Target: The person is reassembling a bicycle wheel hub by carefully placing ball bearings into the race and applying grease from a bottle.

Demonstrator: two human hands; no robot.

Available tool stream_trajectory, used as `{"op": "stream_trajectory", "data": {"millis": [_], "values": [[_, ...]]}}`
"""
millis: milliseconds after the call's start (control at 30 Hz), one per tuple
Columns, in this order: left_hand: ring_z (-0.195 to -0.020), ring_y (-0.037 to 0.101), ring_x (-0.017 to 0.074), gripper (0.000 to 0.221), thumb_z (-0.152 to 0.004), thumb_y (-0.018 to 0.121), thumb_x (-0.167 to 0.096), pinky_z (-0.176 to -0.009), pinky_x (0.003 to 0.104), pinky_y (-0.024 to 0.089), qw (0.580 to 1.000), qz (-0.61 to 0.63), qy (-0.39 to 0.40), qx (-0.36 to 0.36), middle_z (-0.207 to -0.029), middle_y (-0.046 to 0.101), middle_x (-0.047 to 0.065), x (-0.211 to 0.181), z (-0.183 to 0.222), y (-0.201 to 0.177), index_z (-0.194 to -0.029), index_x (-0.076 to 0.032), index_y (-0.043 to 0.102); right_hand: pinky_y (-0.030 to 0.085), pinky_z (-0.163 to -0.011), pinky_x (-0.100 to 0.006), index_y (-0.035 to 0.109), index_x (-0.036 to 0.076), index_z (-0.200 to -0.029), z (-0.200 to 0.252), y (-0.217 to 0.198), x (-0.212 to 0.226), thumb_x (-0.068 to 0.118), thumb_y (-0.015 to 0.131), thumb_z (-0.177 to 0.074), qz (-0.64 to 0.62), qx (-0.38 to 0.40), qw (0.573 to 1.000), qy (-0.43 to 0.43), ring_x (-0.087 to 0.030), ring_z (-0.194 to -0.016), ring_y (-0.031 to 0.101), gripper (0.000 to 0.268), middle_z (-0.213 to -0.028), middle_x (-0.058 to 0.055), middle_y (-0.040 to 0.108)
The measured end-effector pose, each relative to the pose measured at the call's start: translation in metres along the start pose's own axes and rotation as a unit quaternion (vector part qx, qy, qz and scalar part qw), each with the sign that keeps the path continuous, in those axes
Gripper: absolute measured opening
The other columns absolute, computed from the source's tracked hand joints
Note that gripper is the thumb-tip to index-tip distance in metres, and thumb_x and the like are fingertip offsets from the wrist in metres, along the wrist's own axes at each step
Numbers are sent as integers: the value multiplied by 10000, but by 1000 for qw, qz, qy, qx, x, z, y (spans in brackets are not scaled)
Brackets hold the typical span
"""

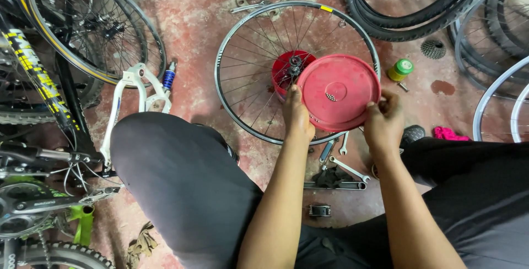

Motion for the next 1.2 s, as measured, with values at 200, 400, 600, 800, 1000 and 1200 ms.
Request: {"op": "stream_trajectory", "data": {"millis": [200, 400, 600, 800, 1000, 1200], "values": [[-1394, 390, 378, 427, -1018, 525, -257, -1145, 485, 344, 998, 48, -21, -24, -1479, 458, 218, 9, -8, 1, -1386, -39, 519, 485, -919, -551, 641, 41, -1236, 35, 2, 51, 68, 746, -831, 253, -82, 882, -388, -470, -1144, 557, 420, -1269, -198, 466], [-1386, 393, 404, 455, -1022, 518, -278, -1133, 526, 358, 998, 52, -43, -16, -1483, 453, 206, 22, -18, -3, -1414, -49, 484, 301, -1056, -630, 740, 50, -1113, 51, 16, 71, 155, 656, -912, 352, -12, 844, -405, -465, -1313, 413, 242, -1426, -236, 479], [-1235, 550, 330, 403, -1017, 543, -271, -1021, 475, 478, 995, 83, -51, -27, -1372, 570, 174, 32, -22, -5, -1375, -87, 553, 184, -1132, -591, 720, 190, -1098, 45, 23, 52, 121, 611, -889, 303, 66, 887, -343, -352, -1418, 360, 245, -1496, -103, 450], [-1174, 585, 352, 374, -1027, 551, -276, -963, 494, 510, 992, 110, -52, -18, -1318, 595, 206, 64, -51, -18, -1351, -90, 577, 196, -1124, -579, 709, 148, -1084, 33, 17, 46, 102, 635, -898, 292, 44, 889, -351, -334, -1413, 365, 206, -1468, -91, 472], [-1114, 603, 313, 337, -1022, 562, -251, -939, 460, 513, 994, 89, -53, -22, -1272, 617, 190, 77, -62, -20, -1315, -91, 606, 165, -1154, -527, 704, 196, -1106, 38, 19, 49, 125, 618, -902, 315, 37, 879, -356, -308, -1424, 372, 232, -1463, -76, 483], [-1167, 587, 311, 362, -1026, 554, -288, -981, 478, 490, 995, 78, -57, -16, -1315, 597, 179, 78, -63, -21, -1342, -115, 584, 194, -1150, -543, 741, 216, -936, 42, 22, 51, 59, 650, -788, 307, 47, 874, -373, -306, -1422, 388, 234, -1444, -69, 526]]}}
Point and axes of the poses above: each hand's wrist, its own z-axis away from the middle knuckle, its own y-axis out of the palm, x = y × z, the point moved 1 cm from there along -z, towards the middle knuckle
